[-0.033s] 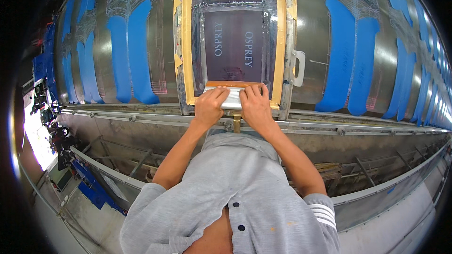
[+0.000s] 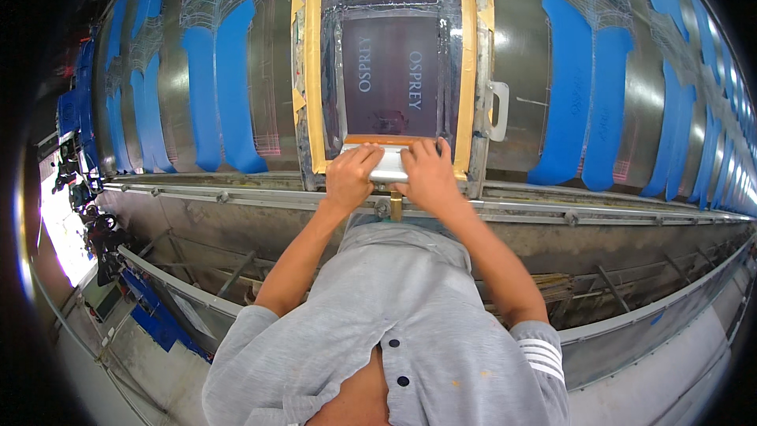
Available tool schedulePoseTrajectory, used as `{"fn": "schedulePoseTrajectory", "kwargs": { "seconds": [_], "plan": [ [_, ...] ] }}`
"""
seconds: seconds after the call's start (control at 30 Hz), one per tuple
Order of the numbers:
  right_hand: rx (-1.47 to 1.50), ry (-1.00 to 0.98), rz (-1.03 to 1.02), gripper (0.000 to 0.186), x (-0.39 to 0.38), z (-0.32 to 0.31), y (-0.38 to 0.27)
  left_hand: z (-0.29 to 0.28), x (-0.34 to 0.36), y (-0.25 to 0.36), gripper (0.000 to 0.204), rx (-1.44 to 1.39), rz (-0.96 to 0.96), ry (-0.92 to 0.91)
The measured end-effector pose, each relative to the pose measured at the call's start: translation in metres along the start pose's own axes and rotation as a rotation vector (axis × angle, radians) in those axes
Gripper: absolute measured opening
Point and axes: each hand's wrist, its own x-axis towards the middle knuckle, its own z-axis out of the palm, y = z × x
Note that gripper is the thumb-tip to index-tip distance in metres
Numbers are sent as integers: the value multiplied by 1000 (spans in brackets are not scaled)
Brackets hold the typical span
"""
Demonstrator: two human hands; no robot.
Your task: The person uses a squeegee to pull ink through a screen-printing frame onto a fabric panel with the word 'OSPREY' printed on it. The person repeatedly wipes the squeegee and repositions the frame while working on the same panel.
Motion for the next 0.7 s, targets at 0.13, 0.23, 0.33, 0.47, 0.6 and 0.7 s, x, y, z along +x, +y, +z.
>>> {"fn": "schedulePoseTrajectory", "kwargs": {
  "seconds": [0.13, 0.23, 0.33, 0.47, 0.6, 0.7],
  "plan": [
    [7, 323, 298, 57, 55, -39, 75, 11, 6, -22, 31, 20, 6, -38],
    [5, 602, 757, 43, 74, 4, 188, 32, 28, -32, 31, 53, 88, 21],
    [183, 504, 862, 42, 94, 28, 209, 40, 24, -47, 41, 65, 66, 1],
    [183, 647, 689, 41, 91, 31, 220, 45, 14, -37, 42, 90, 47, 33],
    [370, 699, 677, 37, 60, -27, 206, 40, 23, -11, 36, 0, 70, 30],
    [400, 732, 669, 37, 60, -45, 184, 32, 18, -15, 36, -46, 95, 86]
  ]
}}
